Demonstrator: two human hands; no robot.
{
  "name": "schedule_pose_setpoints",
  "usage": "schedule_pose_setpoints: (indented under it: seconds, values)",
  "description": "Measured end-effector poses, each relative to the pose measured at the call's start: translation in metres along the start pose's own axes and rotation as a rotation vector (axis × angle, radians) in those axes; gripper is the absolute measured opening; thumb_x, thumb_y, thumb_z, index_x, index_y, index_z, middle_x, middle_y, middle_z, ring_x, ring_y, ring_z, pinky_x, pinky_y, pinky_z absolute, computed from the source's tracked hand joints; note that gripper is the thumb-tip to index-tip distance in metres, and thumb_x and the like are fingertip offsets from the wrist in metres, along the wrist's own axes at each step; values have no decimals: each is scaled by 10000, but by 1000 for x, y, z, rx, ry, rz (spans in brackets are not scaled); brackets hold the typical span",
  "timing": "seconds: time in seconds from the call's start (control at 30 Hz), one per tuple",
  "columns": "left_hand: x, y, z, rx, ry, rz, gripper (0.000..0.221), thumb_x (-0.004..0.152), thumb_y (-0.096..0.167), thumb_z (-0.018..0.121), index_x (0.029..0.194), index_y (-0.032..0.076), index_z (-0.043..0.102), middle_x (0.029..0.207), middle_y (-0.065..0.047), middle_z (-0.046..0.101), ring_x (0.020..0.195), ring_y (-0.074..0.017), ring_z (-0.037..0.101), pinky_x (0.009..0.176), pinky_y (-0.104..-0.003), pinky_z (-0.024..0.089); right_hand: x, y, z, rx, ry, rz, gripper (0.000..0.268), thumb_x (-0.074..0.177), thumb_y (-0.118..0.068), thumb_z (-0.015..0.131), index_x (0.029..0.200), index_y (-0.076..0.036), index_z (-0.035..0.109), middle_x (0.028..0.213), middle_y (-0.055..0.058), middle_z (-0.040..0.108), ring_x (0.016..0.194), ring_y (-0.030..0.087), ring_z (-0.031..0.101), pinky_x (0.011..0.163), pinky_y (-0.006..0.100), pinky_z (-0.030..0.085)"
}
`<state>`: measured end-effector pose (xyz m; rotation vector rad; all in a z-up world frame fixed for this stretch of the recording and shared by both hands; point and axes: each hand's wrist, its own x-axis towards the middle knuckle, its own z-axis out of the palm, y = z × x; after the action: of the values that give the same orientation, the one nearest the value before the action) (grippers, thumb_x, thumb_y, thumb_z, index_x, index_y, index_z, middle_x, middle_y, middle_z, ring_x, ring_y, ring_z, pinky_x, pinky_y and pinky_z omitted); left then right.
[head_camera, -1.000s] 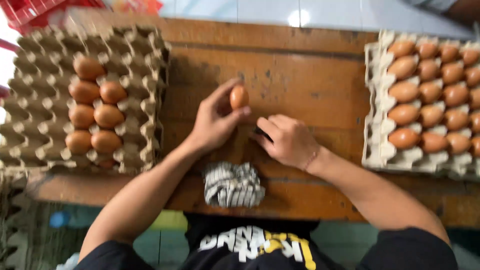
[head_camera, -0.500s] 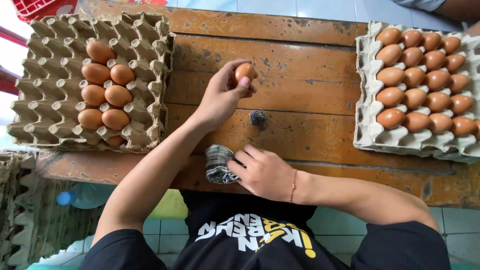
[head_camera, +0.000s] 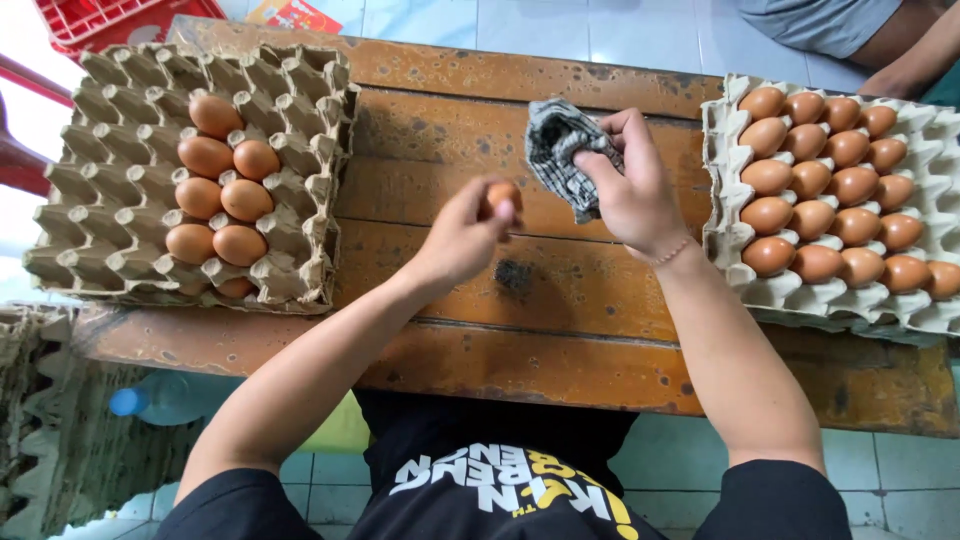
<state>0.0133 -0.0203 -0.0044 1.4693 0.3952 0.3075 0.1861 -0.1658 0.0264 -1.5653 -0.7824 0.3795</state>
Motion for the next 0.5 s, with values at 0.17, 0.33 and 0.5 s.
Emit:
schedule_pose_setpoints:
  seconds: [0.17,0.33,0.5]
  values:
    - [32,26,-11,-224,176,95,394,990,148,651,1316,-63,581,979,-182,646,860,-222,680,822,-365,621,-4,-21,31,-48,-32,-189,390,909,112,494,1252,-68,450,1114,175,506,929,333,606,629,419,589]
    - [40,12,-13,-396,110,158,484,955,145,753,1366,-57,594,1136,-291,631,1006,-328,691,937,-500,619,-13,0,40,-113,-52,-485,576,851,166,360,1343,-22,593,1280,231,588,1248,410,552,1086,560,439]
    - [38,1,-14,-263,4,206,521,916,178,812,1393,88,624,1218,-226,704,1037,-221,682,852,-390,666,3,39,41,-386,73,-568,133,1020,-236,703,1067,-113,681,1020,76,656,960,283,681,860,385,544]
